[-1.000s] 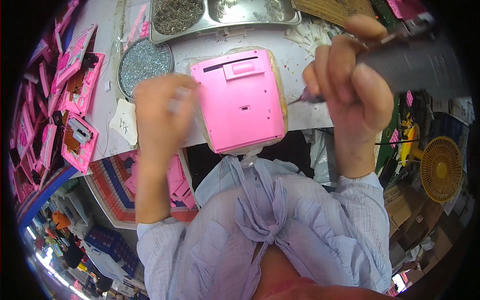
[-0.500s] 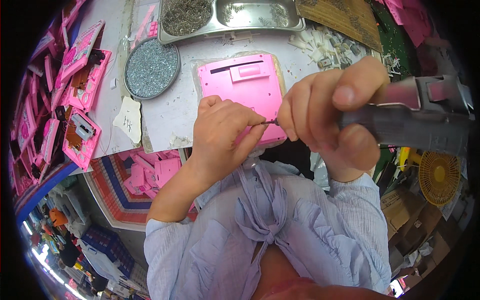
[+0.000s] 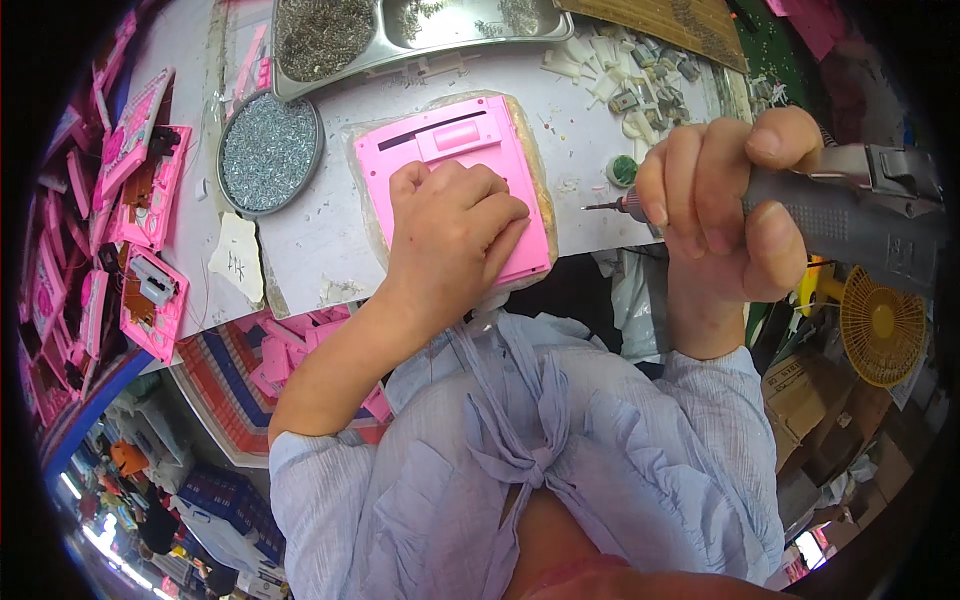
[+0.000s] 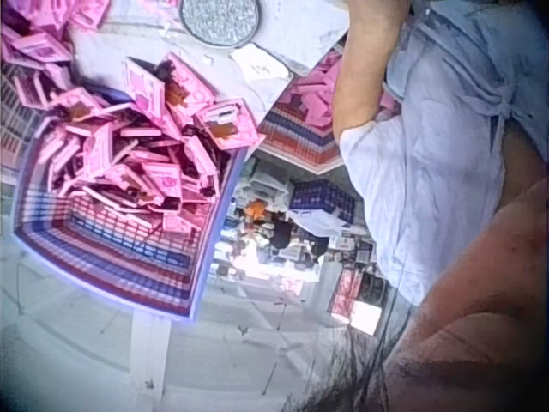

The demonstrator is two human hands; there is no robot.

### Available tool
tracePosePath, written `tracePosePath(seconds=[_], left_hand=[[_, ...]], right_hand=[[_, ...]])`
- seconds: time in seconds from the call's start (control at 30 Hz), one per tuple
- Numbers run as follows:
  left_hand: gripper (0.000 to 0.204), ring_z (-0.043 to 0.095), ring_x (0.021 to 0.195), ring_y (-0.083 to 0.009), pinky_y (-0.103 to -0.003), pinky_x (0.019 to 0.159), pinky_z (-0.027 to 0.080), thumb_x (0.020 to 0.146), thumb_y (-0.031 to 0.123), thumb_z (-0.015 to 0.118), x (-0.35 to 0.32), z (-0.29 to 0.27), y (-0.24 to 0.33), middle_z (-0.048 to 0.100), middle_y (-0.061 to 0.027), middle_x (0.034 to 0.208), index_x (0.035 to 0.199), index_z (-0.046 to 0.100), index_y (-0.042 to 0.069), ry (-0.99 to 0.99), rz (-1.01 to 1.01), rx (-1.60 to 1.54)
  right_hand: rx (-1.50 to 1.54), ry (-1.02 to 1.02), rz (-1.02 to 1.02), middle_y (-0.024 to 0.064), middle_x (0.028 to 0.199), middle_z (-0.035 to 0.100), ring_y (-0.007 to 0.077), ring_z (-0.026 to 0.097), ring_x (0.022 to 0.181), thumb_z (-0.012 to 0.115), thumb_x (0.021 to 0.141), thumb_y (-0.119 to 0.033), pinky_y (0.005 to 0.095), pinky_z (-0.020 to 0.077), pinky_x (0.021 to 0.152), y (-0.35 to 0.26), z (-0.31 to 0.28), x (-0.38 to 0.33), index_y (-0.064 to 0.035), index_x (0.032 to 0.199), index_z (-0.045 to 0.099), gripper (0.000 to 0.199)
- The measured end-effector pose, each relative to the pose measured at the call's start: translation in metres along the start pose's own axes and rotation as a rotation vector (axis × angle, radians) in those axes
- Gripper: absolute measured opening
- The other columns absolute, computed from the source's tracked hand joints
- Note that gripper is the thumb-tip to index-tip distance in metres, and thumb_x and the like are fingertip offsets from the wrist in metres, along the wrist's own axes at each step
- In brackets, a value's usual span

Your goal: Soldering wires and assembling the casing of a pink electronic toy using manual tools and an electric screwdriver.

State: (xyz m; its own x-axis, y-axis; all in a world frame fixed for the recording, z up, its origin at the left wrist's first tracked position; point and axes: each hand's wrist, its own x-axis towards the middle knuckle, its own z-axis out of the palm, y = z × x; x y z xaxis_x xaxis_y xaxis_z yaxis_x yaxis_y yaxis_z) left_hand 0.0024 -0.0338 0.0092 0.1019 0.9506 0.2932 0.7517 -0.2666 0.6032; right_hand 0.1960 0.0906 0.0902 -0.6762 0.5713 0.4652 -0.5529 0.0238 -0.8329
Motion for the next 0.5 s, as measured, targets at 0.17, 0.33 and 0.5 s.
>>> tracePosePath(seconds=[0.17, 0.33, 0.5], left_hand=[[0.008, 0.058, 0.088, -0.0200, -0.044, 0.089, 0.034, 0.082, 0.015, 0.077, -0.006, -0.005, 0.003, 0.062, 0.0011, 0.089, 0.085, 0.070, 0.015, -0.053, 0.025, 0.019], [0.013, 0.062, 0.088, -0.0179, -0.039, 0.088, 0.035, 0.080, 0.013, 0.080, -0.011, -0.014, 0.003, 0.067, 0.0010, 0.091, 0.092, 0.074, 0.014, -0.056, 0.034, 0.035], [0.008, 0.067, 0.090, -0.0197, -0.039, 0.091, 0.044, 0.087, 0.012, 0.077, -0.013, -0.068, -0.078, 0.073, -0.0064, 0.092, 0.093, 0.075, 0.007, 0.364, -0.275, 0.139]], right_hand=[[0.013, -0.009, 0.022, -0.0046, 0.066, 0.047, 0.0087, 0.046, 0.058, 0.063, 0.099, -0.028, 0.0302, 0.0492, 0.064, -0.004, -0.001, 0.002, -0.0105, 0.136, 0.050, 0.043], [-0.043, -0.076, 0.076, -0.0046, 0.066, 0.048, 0.0085, 0.046, 0.058, 0.063, 0.099, -0.028, 0.0300, 0.0493, 0.064, -0.003, -0.002, 0.005, -0.0104, 0.137, 0.050, 0.044], [-0.001, -0.053, 0.066, -0.0045, 0.066, 0.048, 0.0084, 0.046, 0.057, 0.063, 0.099, -0.028, 0.0294, 0.0489, 0.064, -0.005, 0.000, 0.004, -0.0110, 0.138, 0.049, 0.044]])
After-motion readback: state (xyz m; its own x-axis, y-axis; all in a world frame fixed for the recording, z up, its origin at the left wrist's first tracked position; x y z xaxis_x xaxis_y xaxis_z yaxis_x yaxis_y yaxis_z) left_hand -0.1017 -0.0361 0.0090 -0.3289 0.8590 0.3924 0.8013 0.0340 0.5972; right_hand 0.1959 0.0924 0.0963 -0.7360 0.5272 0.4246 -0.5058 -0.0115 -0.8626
